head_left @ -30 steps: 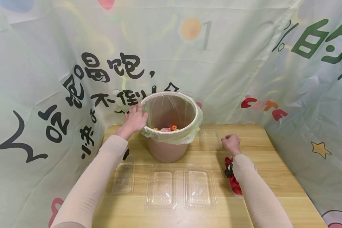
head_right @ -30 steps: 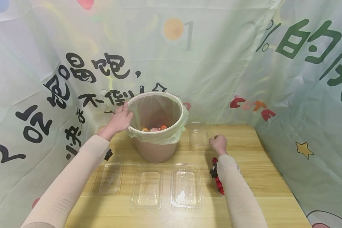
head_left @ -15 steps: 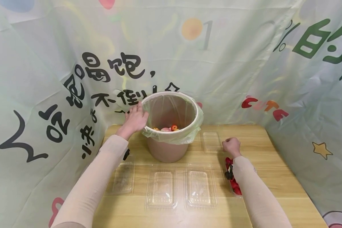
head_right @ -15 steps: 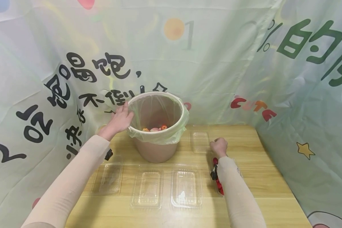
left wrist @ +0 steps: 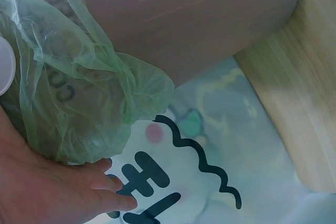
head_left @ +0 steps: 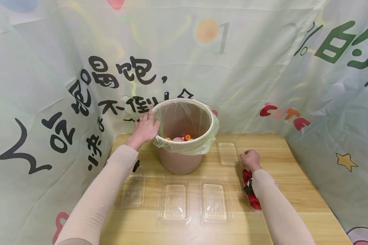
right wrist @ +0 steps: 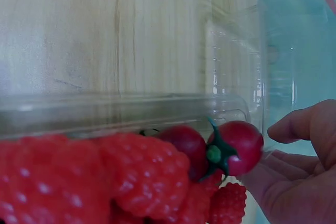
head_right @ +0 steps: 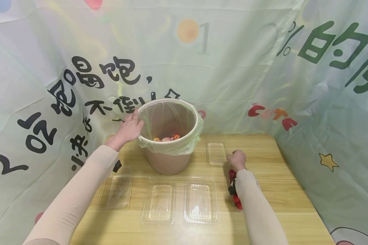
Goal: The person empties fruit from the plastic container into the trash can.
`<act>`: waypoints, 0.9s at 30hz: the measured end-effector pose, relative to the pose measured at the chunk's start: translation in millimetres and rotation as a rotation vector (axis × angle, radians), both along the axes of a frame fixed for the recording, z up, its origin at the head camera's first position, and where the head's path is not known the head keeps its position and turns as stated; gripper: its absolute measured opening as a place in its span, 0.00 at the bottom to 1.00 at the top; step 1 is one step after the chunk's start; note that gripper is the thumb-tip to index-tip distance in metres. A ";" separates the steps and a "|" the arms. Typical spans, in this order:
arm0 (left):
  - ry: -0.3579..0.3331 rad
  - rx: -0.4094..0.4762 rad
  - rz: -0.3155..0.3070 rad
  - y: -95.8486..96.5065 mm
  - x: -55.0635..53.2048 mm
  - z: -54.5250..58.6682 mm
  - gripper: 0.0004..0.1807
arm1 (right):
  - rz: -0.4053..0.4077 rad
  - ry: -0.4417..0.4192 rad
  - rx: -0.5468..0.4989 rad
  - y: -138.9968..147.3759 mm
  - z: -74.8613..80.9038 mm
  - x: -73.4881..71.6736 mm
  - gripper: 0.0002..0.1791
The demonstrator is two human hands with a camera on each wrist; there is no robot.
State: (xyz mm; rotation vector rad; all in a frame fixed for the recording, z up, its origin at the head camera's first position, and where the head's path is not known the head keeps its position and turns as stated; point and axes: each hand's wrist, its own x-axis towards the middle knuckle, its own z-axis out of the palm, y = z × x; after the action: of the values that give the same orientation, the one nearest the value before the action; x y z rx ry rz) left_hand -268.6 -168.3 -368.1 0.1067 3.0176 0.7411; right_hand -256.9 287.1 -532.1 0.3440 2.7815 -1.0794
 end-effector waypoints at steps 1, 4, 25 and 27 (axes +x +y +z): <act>-0.001 0.000 0.000 -0.1 0.1 0.1 0.42 | 0.003 0.003 0.010 0.6 0.2 -0.3 0.34; -0.002 -0.001 -0.003 -0.6 0.3 0.3 0.42 | 0.005 0.010 0.029 2.3 2.5 -0.5 0.34; 0.016 -0.016 -0.010 -0.9 -2.9 -1.9 0.42 | -0.033 0.259 0.154 21.4 32.3 46.2 0.15; 0.015 -0.019 -0.009 -1.3 -2.9 -2.2 0.42 | -0.024 0.246 0.152 27.0 30.5 53.2 0.17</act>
State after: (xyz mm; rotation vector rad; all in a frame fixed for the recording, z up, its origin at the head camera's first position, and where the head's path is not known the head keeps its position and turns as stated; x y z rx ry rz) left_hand -271.5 -169.6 -370.2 0.1256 3.0356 0.7142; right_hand -203.7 314.1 -501.6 0.2782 3.0949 -0.9770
